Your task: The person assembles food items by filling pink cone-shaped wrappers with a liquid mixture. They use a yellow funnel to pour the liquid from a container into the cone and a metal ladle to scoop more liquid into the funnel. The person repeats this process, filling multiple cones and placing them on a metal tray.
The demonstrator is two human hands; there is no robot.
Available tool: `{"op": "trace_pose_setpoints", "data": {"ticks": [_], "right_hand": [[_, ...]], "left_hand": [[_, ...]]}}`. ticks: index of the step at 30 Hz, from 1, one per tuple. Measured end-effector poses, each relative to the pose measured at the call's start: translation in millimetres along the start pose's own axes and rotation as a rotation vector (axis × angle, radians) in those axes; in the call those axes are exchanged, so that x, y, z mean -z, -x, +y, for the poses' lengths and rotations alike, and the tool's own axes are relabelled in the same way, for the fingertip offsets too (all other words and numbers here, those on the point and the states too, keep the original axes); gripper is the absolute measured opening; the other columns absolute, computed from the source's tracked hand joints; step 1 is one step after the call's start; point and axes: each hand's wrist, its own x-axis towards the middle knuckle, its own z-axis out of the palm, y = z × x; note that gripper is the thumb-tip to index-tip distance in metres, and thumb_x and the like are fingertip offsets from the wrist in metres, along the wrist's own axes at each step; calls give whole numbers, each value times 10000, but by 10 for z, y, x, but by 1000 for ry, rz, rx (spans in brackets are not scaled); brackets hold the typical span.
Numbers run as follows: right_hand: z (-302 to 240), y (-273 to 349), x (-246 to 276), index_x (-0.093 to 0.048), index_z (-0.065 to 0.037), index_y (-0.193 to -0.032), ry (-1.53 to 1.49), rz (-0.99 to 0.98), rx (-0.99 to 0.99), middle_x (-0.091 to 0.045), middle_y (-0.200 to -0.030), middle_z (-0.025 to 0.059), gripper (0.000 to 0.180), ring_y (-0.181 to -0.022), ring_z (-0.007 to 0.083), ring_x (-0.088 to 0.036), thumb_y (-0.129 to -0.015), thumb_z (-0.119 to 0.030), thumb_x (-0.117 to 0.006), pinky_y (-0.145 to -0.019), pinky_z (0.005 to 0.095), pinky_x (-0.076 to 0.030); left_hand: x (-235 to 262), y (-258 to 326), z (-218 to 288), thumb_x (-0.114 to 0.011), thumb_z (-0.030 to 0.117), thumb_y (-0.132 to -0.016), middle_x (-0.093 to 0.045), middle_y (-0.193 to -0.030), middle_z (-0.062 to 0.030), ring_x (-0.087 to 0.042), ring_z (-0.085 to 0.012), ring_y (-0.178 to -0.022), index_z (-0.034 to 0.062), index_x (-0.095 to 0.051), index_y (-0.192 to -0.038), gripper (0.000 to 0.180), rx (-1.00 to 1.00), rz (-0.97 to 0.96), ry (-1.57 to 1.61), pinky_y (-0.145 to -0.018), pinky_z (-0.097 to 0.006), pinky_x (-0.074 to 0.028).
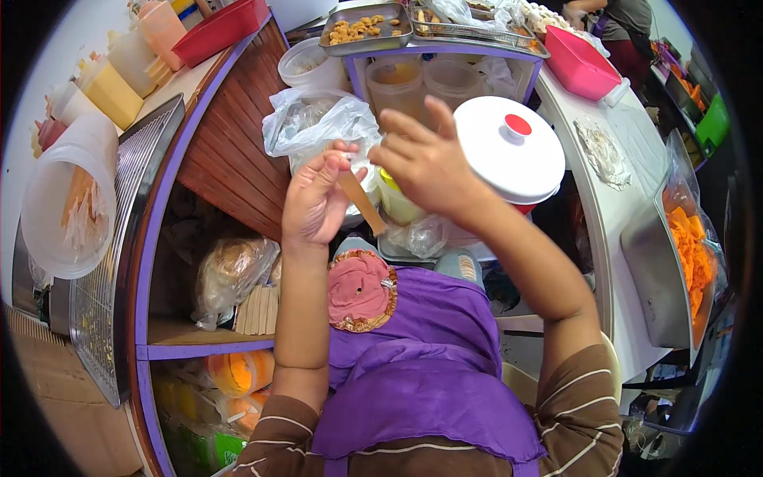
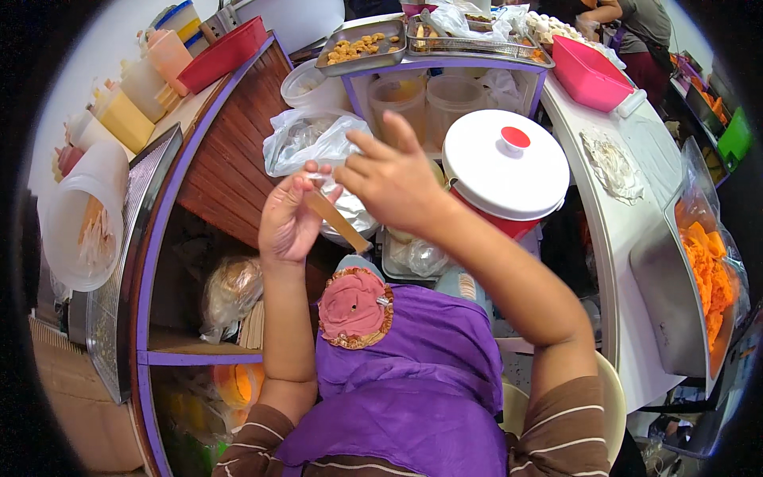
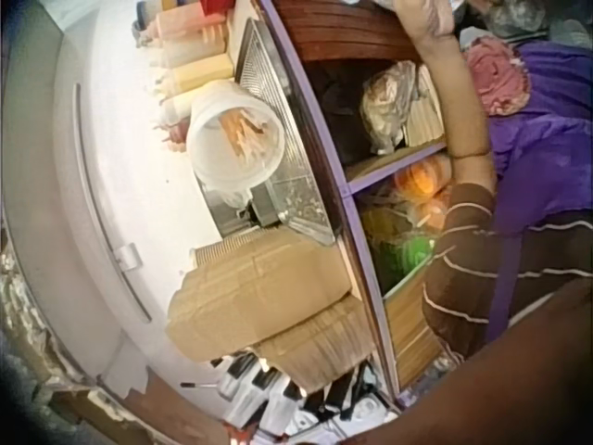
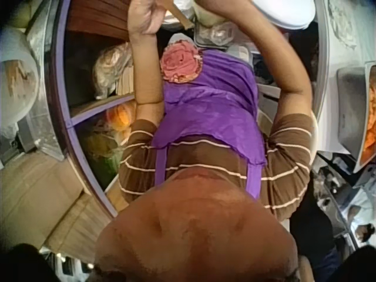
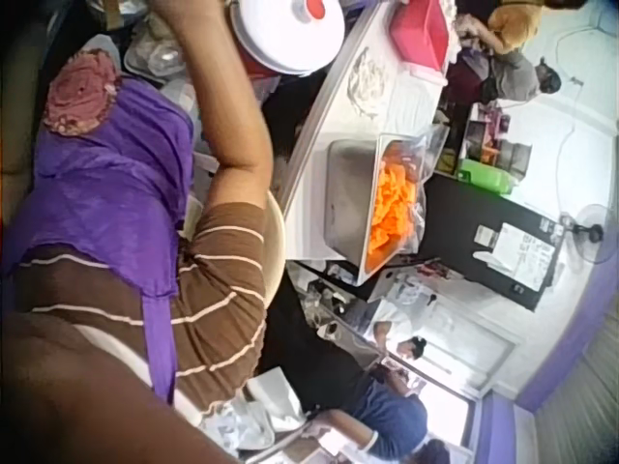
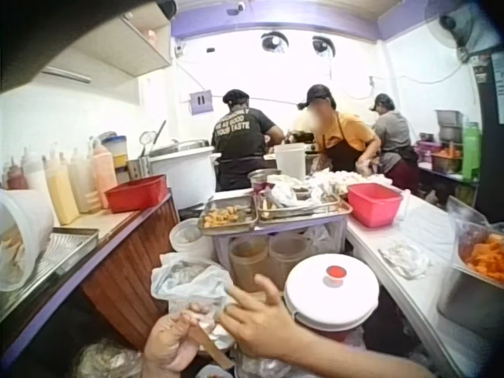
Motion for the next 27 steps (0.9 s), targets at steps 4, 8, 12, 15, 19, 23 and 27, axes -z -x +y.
{"op": "trace_pose_setpoints", "data": {"ticks": [4,8,12,15,19,23,27], "right_hand": [[-360,237,-191,-597,-120,-764,82,-61,-54,-556,-757,-10,129,-1015,177,-495,-721,-211,-517,-977,497,-180],[-548,294,-169,-592,-113,-789,-3,-241,-84,-558,-776,-20,118,-944,171,-526,-714,-174,-526,-932,533,-218],[-613,247,-131,-615,-114,-662,-301,-451,-188,-584,-677,12,140,-804,192,-541,-731,-213,-543,-793,524,-324],[-685,152,-170,-616,-100,-642,-510,-795,-267,-573,-625,50,192,-750,218,-552,-745,-242,-539,-737,485,-336],[-770,63,-317,-639,-55,-668,-759,-1020,-396,-604,-672,136,263,-705,304,-581,-746,-275,-516,-704,439,-338],[-960,-62,-281,-625,-57,-586,-727,-1000,-286,-597,-628,153,294,-649,323,-583,-729,-283,-502,-721,431,-337],[-910,-52,-210,-614,-46,-762,-1003,-665,-365,-610,-772,101,328,-749,273,-587,-718,-366,-555,-682,428,-341]], "left_hand": [[206,139,-372,-565,123,-835,-408,-1153,-23,-416,-169,-1077,7,-630,-857,135,-115,199,-115,-926,-336,-346],[268,342,-429,-624,133,-789,-249,-1339,-91,-284,-256,-1223,23,-667,-862,139,-332,357,-965,-993,-371,-256],[335,639,-321,-620,125,-775,-251,-1351,-156,-256,-301,-1245,61,-677,-869,127,-382,260,-1476,-1013,-400,-209],[336,836,-238,-621,60,-733,-356,-1291,-145,-282,-324,-1233,74,-675,-880,157,-397,193,-1695,-1009,-400,-223],[304,1015,-136,-607,-23,-678,-472,-1180,-106,-328,-356,-1200,50,-655,-851,194,-358,112,-1780,-979,-425,-277],[344,1167,-52,-581,-32,-695,-569,-1011,-127,-456,-358,-1096,0,-627,-825,141,-310,112,-1692,-943,-426,-330],[514,1265,-32,-521,68,-830,-610,-852,-121,-565,-249,-900,-22,-588,-784,122,-210,243,-1269,-859,-364,-404]]}}
